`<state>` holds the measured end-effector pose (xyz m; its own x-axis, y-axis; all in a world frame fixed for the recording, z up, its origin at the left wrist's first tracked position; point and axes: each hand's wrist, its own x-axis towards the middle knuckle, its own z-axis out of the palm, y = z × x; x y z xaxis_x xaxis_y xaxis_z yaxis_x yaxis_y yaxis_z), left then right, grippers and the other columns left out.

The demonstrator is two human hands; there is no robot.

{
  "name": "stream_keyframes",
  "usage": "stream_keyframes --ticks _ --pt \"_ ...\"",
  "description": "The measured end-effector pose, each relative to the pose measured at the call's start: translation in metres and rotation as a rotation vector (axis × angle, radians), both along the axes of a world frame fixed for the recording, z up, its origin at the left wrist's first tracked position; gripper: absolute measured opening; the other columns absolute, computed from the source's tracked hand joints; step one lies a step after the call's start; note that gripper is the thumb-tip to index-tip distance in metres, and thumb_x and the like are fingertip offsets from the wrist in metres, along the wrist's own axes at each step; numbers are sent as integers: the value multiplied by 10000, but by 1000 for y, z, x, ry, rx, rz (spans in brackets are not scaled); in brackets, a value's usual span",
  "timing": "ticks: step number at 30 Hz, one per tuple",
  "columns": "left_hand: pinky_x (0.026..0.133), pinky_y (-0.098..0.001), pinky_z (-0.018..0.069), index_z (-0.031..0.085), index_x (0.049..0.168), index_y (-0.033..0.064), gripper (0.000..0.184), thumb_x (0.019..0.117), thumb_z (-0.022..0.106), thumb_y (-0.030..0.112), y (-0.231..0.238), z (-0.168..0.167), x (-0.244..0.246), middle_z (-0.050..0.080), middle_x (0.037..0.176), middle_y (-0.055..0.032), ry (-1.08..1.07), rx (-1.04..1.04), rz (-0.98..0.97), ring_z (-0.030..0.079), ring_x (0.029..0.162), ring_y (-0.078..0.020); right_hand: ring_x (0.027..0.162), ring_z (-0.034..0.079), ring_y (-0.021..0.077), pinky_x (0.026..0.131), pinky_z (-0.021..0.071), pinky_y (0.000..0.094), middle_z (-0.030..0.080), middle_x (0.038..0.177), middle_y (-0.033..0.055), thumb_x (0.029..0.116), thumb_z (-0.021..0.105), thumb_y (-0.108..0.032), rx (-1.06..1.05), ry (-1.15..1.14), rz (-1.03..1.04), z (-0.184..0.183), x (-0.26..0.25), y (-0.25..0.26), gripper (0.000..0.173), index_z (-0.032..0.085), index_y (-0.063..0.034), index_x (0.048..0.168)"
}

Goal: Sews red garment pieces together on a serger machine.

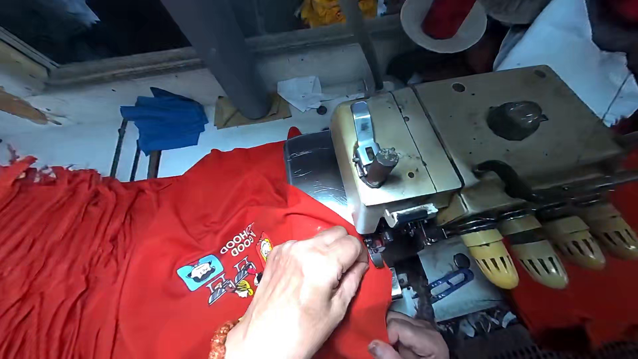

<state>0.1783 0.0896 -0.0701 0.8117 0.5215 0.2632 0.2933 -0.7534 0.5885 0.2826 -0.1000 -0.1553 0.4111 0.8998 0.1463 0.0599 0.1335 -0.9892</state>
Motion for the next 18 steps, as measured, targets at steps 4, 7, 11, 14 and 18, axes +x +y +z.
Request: stream_keyframes --ticks 4,7,11,14,18 --pt "657 -250 508 759 944 183 217 1012 563 248 -10 -9 -6 711 881 25 22 172 20 669 789 -82 638 550 -106 580 454 94 602 718 -155 880 638 5 -97 195 -30 8 4 -6 197 551 -159 944" --pt "559 -332 511 738 932 98 225 1009 532 141 -25 -3 0 724 851 -101 -5 352 41 698 740 -233 617 491 -116 554 408 75 539 719 -173 872 615 7 -82 267 -17 10 11 -10 234 536 -199 949" --pt "692 -345 496 772 1051 102 244 995 535 92 -33 -8 -3 745 971 -78 23 433 59 665 836 -232 611 465 -114 545 375 75 512 702 -167 889 615 -36 -48 277 28 13 22 -11 189 542 -208 919" --pt "867 -409 507 752 1069 122 238 1019 520 139 -19 -21 -5 754 1117 -84 -45 452 67 692 1024 -241 619 475 -115 553 387 72 522 708 -166 881 620 -38 -33 247 24 22 27 -2 191 544 -212 903" --pt "1030 -503 427 775 1023 117 235 996 550 181 12 -21 1 737 1191 -102 -74 438 83 627 1236 -288 602 464 -116 531 371 59 507 686 -144 855 616 -9 -11 128 -23 37 31 20 193 525 -176 888"
